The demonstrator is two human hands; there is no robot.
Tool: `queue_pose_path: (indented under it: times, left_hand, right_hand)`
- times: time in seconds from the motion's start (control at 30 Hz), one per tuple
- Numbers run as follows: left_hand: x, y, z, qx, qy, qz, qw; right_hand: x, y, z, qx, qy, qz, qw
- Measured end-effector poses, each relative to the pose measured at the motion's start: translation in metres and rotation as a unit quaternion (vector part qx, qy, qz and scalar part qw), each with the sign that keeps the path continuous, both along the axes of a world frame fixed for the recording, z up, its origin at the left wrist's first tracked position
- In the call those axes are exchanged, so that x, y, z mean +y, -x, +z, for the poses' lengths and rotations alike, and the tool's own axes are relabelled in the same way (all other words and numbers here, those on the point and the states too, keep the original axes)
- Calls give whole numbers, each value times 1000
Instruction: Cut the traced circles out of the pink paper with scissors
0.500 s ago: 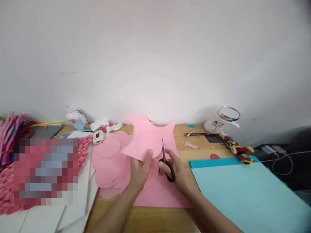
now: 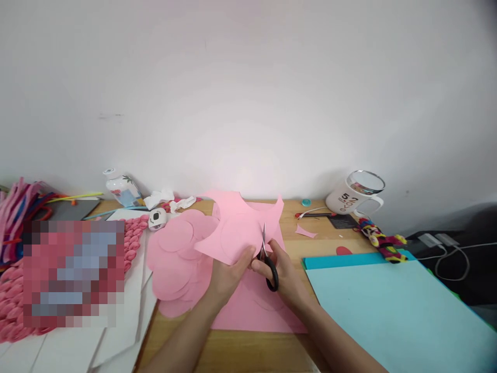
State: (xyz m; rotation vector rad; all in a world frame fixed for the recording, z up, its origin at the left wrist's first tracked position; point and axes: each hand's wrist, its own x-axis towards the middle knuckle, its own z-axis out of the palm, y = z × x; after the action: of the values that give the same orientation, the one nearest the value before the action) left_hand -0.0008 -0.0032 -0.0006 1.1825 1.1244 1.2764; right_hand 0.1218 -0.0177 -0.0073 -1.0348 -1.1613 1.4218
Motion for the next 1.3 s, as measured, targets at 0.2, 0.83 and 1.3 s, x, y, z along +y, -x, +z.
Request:
queue_pose_path:
  times: [0.2, 0.83, 1.3]
  left_hand:
    - [1, 1, -2, -4, -4, 5, 1000]
    - [2, 3, 0, 26, 12, 0, 1000]
    - [1, 3, 2, 14, 26, 3, 1000]
  right_hand:
    - [0, -1, -3, 14, -5, 9, 1000]
    - [-1, -2, 5, -14, 18, 8, 1000]
    - [-2, -2, 18, -127, 28, -15, 991]
